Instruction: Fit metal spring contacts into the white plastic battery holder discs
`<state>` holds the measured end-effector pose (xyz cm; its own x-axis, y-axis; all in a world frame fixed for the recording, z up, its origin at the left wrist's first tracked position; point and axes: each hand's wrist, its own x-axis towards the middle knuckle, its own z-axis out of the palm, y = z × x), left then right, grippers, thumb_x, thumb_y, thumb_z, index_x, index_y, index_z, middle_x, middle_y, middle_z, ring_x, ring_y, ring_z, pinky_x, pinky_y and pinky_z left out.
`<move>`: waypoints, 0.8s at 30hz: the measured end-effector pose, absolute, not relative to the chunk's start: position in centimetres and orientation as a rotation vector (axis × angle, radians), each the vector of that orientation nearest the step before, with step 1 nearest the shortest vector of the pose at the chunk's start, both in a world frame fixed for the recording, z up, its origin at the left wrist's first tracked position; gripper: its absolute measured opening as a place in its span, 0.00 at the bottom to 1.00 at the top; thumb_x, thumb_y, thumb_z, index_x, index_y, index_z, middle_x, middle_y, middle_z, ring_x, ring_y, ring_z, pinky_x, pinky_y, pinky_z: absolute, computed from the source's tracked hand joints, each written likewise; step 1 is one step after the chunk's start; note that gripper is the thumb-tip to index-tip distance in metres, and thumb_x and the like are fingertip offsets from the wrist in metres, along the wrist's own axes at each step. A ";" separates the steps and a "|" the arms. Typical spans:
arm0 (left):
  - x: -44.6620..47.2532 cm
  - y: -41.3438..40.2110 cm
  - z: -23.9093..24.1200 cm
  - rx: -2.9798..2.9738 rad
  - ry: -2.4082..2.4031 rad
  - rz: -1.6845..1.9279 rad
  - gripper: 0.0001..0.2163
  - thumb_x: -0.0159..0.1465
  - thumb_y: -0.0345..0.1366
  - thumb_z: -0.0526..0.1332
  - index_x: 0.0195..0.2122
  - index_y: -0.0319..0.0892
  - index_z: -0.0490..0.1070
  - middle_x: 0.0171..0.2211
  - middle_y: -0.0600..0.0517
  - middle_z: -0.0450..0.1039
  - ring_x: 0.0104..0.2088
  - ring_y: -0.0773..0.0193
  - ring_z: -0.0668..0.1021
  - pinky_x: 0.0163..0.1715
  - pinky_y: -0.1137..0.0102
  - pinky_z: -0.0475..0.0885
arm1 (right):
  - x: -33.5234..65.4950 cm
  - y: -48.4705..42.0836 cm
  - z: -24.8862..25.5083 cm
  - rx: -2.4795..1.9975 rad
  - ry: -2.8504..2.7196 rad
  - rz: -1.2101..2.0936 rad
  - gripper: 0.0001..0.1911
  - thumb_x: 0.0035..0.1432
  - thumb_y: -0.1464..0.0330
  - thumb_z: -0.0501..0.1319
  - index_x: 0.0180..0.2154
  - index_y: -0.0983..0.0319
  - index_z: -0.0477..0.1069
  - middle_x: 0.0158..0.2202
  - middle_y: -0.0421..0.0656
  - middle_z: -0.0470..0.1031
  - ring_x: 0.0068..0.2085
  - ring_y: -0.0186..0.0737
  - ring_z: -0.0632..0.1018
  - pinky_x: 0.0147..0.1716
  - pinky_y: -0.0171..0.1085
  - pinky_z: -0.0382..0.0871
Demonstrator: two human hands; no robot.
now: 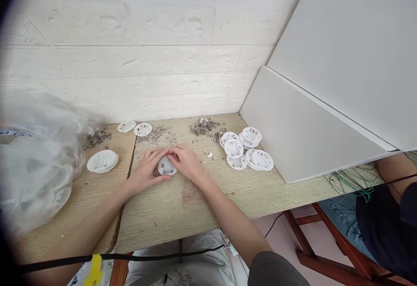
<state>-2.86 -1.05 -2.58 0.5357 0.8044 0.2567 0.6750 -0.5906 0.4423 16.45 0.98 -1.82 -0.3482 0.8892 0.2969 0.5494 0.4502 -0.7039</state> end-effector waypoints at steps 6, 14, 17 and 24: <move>-2.6 -1.2 -3.1 2.495 1.209 0.684 0.35 0.62 0.49 0.65 0.67 0.45 0.57 0.59 0.42 0.69 0.60 0.47 0.65 0.61 0.49 0.61 | 17.1 0.6 -2.2 -1.156 -2.009 0.703 0.06 0.64 0.73 0.59 0.37 0.62 0.75 0.35 0.43 0.75 0.35 0.36 0.74 0.37 0.36 0.66; -2.5 -1.2 -2.9 2.433 1.210 0.671 0.34 0.62 0.49 0.65 0.67 0.47 0.58 0.60 0.43 0.68 0.62 0.48 0.65 0.62 0.49 0.61 | 17.1 0.5 -2.3 -1.209 -2.000 0.713 0.06 0.65 0.74 0.57 0.35 0.62 0.70 0.37 0.45 0.75 0.38 0.39 0.74 0.39 0.39 0.67; -2.5 -1.1 -2.8 2.431 1.196 0.685 0.34 0.62 0.48 0.66 0.67 0.48 0.58 0.59 0.44 0.69 0.61 0.48 0.65 0.61 0.49 0.62 | 17.0 0.5 -2.6 -1.209 -1.975 0.725 0.05 0.66 0.73 0.56 0.35 0.62 0.69 0.38 0.44 0.74 0.38 0.39 0.74 0.40 0.38 0.66; -2.7 -1.1 -2.9 2.450 1.160 0.705 0.32 0.63 0.49 0.64 0.66 0.46 0.59 0.59 0.43 0.69 0.60 0.49 0.65 0.61 0.49 0.62 | 17.0 0.7 -2.9 -1.171 -1.931 0.748 0.05 0.64 0.74 0.58 0.34 0.61 0.68 0.35 0.43 0.73 0.37 0.38 0.73 0.38 0.37 0.65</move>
